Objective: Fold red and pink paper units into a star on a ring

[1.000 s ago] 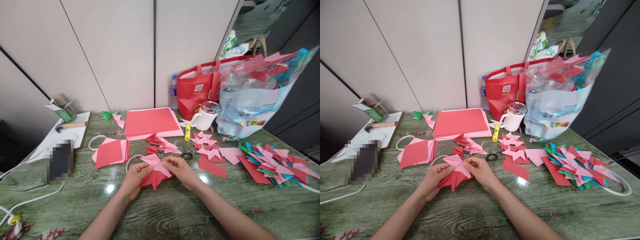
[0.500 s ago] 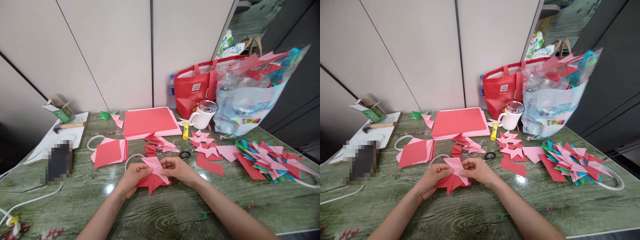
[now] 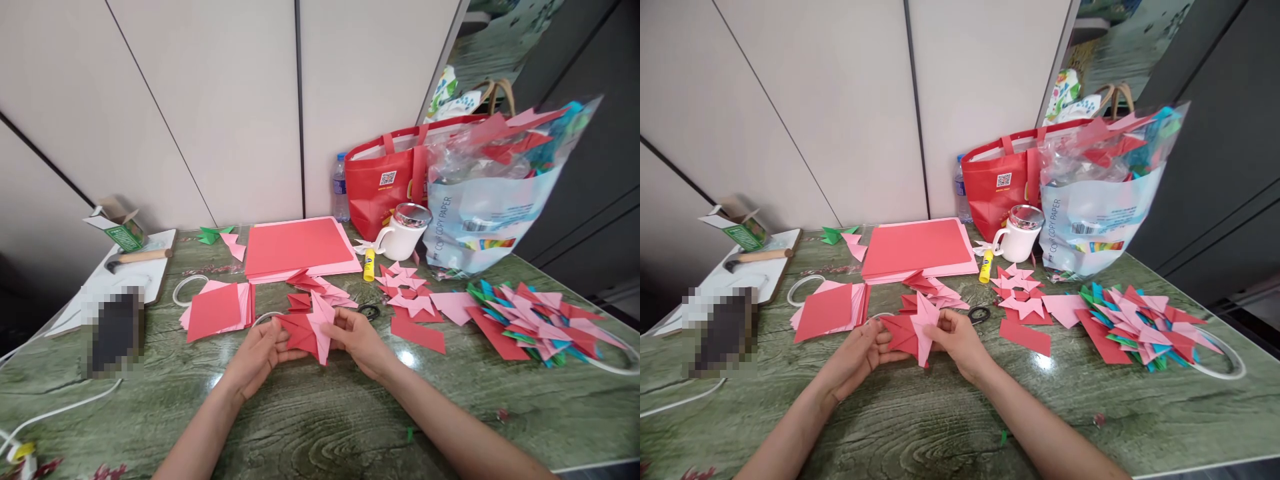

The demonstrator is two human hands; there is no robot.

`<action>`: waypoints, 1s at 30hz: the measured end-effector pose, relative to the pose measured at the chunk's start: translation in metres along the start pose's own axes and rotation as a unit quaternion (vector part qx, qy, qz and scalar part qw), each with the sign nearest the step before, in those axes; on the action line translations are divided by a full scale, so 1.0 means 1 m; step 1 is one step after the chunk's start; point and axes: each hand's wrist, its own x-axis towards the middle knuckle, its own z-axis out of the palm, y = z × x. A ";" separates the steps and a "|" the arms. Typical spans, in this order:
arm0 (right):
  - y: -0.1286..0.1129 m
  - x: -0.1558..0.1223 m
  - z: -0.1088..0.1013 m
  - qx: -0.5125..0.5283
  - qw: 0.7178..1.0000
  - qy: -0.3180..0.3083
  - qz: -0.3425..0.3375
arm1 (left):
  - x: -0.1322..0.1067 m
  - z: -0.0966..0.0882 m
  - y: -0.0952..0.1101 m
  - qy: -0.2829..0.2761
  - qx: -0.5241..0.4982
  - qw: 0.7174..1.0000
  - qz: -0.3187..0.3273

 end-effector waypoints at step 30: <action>-0.004 -0.003 -0.003 -0.029 0.998 -0.044 0.041 | 0.001 0.011 -0.010 0.050 0.145 0.988 0.030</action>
